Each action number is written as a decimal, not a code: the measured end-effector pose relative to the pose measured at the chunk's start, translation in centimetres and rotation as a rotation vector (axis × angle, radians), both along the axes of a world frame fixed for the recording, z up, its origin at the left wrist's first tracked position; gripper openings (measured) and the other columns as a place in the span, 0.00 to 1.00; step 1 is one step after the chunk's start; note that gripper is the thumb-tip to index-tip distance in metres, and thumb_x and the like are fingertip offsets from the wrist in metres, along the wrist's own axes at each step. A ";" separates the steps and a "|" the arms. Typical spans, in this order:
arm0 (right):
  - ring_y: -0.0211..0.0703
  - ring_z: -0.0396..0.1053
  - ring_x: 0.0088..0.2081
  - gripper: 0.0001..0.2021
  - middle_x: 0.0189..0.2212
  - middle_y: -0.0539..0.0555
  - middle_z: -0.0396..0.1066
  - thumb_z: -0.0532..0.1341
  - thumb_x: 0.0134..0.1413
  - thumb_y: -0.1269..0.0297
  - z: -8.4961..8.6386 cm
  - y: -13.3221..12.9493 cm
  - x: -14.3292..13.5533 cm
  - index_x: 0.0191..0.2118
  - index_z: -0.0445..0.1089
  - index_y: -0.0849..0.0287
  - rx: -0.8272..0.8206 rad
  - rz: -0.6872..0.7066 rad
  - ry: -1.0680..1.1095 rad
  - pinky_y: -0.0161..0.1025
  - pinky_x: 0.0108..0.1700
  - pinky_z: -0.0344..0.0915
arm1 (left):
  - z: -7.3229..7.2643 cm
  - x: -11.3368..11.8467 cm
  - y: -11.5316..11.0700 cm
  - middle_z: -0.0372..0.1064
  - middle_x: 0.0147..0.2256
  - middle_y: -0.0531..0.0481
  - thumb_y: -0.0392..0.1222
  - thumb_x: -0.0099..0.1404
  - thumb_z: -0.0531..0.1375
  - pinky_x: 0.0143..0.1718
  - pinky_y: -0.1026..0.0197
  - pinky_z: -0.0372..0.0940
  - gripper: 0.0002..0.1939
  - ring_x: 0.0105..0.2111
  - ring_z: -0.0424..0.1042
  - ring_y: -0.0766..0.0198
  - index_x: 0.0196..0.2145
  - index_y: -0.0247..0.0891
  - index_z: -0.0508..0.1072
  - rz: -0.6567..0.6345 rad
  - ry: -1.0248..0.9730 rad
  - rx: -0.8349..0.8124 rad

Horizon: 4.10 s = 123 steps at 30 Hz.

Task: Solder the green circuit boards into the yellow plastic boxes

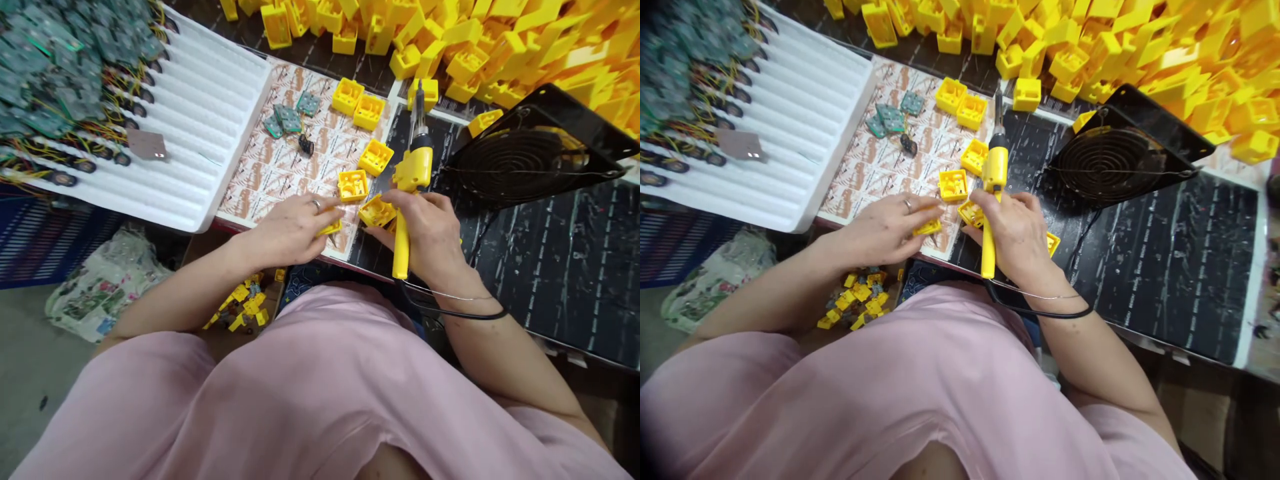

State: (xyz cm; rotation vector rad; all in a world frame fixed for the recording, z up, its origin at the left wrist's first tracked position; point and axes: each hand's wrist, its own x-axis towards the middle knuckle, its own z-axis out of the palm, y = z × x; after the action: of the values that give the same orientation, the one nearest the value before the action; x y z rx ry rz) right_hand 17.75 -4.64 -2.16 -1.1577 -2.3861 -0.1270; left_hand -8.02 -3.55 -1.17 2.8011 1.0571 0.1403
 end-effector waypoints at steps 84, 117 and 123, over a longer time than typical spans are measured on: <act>0.50 0.78 0.41 0.24 0.46 0.57 0.77 0.67 0.60 0.66 -0.4 -4.8 8.4 0.60 0.62 0.54 -0.242 0.080 0.128 0.43 0.38 0.74 | -2.8 -0.6 -0.4 0.52 0.68 0.28 0.54 0.72 0.56 0.66 0.41 0.57 0.37 0.69 0.54 0.44 0.71 0.36 0.50 0.048 -0.252 -0.016; 0.51 0.74 0.35 0.21 0.39 0.58 0.77 0.60 0.63 0.47 3.4 6.4 3.2 0.54 0.66 0.55 -0.258 -0.103 -0.358 0.39 0.28 0.54 | 2.2 6.1 8.2 0.77 0.49 0.38 0.56 0.73 0.48 0.54 0.44 0.66 0.27 0.53 0.74 0.44 0.51 0.36 0.78 0.463 0.302 -0.210; 0.53 0.77 0.39 0.20 0.41 0.58 0.78 0.56 0.66 0.46 2.9 4.3 4.9 0.54 0.67 0.54 -0.324 -0.119 -0.252 0.39 0.29 0.57 | 3.1 9.8 9.8 0.76 0.51 0.40 0.58 0.74 0.44 0.57 0.43 0.62 0.30 0.55 0.71 0.44 0.50 0.38 0.79 0.419 0.146 -0.191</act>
State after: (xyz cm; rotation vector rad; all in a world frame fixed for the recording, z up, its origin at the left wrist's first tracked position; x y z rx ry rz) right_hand 22.68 -0.35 0.77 -1.5112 -2.6261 0.0847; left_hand 1.82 6.21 1.95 2.4172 1.5888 -0.1176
